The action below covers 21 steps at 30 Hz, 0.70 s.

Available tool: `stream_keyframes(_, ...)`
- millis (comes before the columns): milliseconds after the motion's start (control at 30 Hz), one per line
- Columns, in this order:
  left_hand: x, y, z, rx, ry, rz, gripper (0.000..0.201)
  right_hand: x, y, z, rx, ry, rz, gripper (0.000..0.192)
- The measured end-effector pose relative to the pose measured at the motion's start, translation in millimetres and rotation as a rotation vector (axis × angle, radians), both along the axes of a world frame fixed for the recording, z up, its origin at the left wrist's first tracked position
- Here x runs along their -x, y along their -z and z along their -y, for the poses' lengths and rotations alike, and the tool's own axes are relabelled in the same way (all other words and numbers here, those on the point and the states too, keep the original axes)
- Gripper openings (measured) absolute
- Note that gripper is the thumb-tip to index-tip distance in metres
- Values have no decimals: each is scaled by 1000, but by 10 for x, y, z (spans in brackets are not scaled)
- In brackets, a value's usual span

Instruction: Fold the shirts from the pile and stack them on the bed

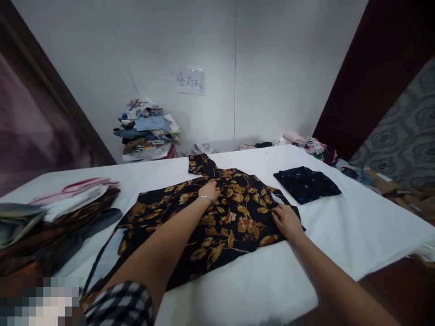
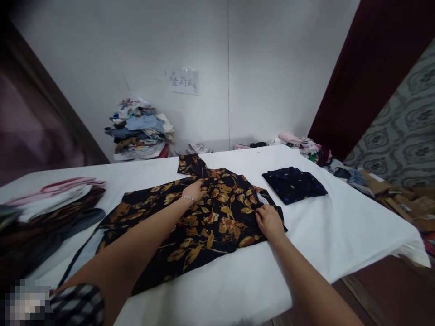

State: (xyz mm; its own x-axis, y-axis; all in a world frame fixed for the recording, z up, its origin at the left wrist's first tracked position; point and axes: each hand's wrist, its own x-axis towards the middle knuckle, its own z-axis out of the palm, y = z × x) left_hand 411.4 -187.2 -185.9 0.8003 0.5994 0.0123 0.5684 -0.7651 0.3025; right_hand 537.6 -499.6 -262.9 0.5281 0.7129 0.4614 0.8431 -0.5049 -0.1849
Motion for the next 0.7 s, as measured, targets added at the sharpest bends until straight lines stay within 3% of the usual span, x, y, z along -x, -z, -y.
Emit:
stream_keyframes(200, -528, 182, -10, 46, 2, 17, 24, 23, -28, -18, -9, 12, -33, 24)
stream_keyframes(333, -692, 157, -35, 84, 5, 187, 26, 28, -44, -24, -9, 23, -63, 24)
stream_keyframes(433, -795, 18, -35, 107, -5, 357, 34, 35, -62, -28, -11, 24, -80, 24)
stream_keyframes(533, -785, -217, 36, 122, 5, 501, 39, 40, -77, -30, -12, 24, -94, 24)
stream_keyframes(633, -501, -490, 205, 78, 103, 697, 40, 39, -82, -28, -13, 28, -97, 24)
stream_keyframes(700, -142, -607, 368, -20, 269, 770, 37, 35, -82, -24, -6, 29, -93, 24)
